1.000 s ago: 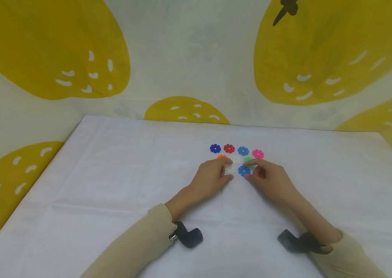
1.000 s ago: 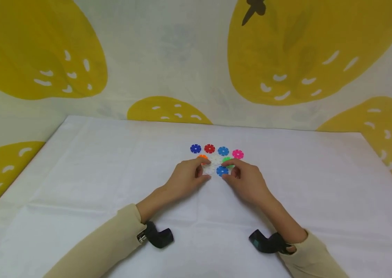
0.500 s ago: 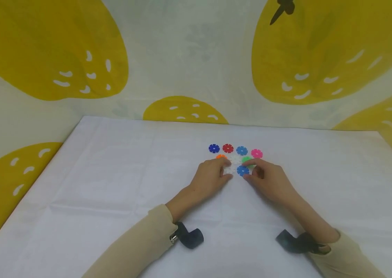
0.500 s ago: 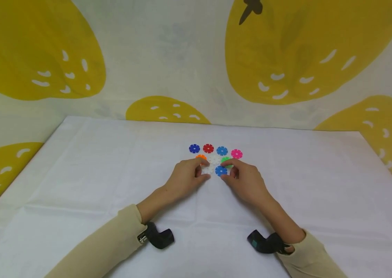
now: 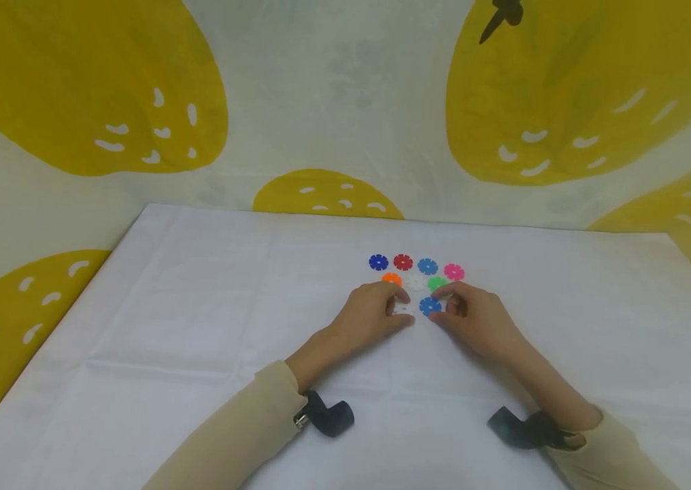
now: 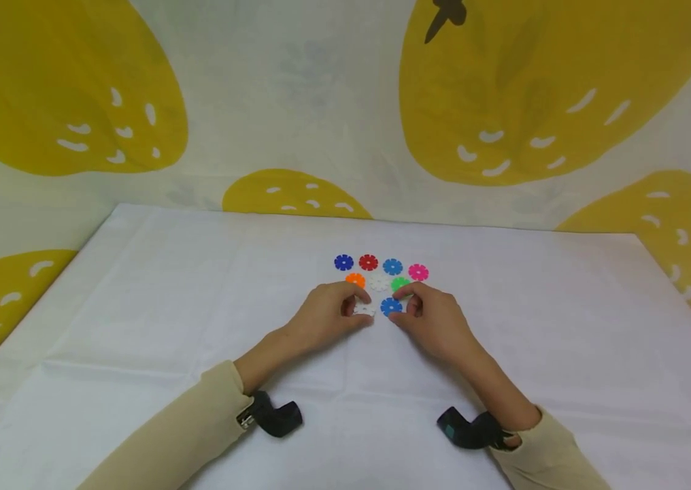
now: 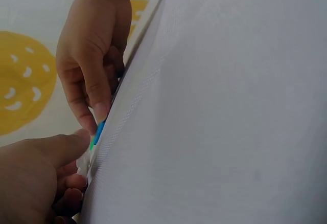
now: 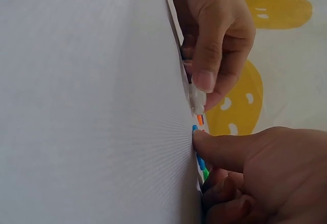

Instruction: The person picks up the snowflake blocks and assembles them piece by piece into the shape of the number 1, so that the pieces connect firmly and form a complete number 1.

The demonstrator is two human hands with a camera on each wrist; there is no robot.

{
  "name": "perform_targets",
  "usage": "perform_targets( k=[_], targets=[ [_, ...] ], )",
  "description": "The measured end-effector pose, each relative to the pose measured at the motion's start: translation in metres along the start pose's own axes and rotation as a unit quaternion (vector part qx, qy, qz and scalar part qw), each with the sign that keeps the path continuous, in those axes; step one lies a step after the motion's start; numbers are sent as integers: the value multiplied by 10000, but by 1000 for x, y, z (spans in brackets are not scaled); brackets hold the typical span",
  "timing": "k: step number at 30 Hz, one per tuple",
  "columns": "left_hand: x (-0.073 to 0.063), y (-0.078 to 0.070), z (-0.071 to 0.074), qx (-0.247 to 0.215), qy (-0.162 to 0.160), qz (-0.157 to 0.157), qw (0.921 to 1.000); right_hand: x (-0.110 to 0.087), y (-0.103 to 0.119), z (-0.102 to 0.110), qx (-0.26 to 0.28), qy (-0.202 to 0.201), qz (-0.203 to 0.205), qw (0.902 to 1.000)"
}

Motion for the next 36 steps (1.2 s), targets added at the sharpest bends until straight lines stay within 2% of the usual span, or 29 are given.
perform_targets(
  k=[9, 14, 20, 24, 30, 33, 36],
  targets=[
    [-1, 0, 4, -195, -277, -237, 9991, -2, 4, 1, 5, 119, -95, 9999],
    [-2, 1, 6, -137, -431, -348, 9984, -1, 4, 1, 0, 75, -134, 9999],
    [-6, 4, 6, -240, -578, -270, 9977, -3, 5, 3, 35, -75, -163, 9998],
    [-13, 3, 10, -525, -658, -133, 9964, -5, 9, 5, 57, -202, -79, 9997],
    [-33, 0, 14, -1339, -475, 21, 9899, -7, 13, 5, 119, -292, 7, 9995],
    [-41, 1, 14, -1543, -469, -39, 9869, -7, 13, 5, 249, -208, -33, 9995],
    [-47, 1, 14, -1590, -583, -209, 9853, -8, 14, 4, 687, 22, -59, 9976]
  ],
)
Point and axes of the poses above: each hand's wrist, its own x-axis towards the middle knuckle, its own z-axis out of the back of the hand, y = z × x, the point moved 4 cm from there along x, towards the middle knuckle, and after that the axes turned 3 degrees about -x, right-handed, at the moved point
